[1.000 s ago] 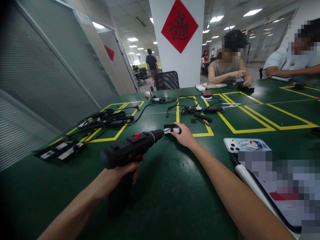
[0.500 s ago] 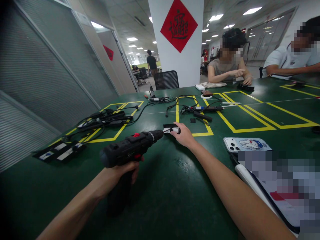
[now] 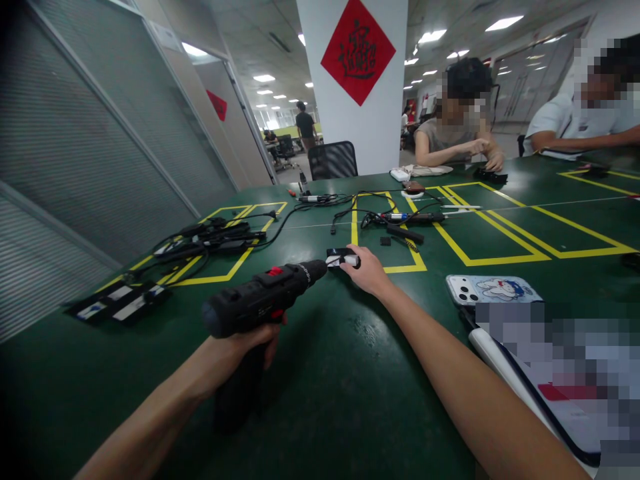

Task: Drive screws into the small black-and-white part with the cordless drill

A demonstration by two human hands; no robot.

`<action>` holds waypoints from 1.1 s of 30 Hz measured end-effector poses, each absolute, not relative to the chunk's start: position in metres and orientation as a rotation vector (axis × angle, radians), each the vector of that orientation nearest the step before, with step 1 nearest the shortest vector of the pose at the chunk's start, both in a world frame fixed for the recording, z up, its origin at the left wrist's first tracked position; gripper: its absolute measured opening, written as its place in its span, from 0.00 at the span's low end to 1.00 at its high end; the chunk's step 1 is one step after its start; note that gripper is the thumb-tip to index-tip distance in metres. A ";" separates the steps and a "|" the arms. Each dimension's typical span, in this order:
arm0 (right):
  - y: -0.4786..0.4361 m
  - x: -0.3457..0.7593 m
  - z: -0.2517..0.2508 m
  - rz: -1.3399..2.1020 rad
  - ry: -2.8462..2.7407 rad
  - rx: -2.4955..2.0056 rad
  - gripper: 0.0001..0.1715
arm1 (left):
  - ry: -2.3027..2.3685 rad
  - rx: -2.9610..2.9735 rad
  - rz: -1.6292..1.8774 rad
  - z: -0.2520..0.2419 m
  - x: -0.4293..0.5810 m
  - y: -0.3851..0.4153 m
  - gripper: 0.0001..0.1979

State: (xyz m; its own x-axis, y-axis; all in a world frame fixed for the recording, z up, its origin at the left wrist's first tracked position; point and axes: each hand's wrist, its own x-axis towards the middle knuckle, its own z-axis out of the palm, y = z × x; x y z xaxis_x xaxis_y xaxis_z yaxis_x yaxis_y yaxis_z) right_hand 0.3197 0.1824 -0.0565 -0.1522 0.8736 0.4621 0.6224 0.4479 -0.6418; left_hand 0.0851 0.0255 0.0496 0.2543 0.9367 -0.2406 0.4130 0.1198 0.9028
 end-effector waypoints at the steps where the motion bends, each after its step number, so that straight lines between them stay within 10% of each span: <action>1: 0.183 0.320 -0.057 0.380 -1.869 -1.260 0.28 | 1.334 1.474 0.625 0.049 0.085 0.026 0.07; 33: 0.184 0.320 -0.060 0.369 -1.861 -1.256 0.29 | 1.365 1.438 0.634 0.053 0.088 0.025 0.08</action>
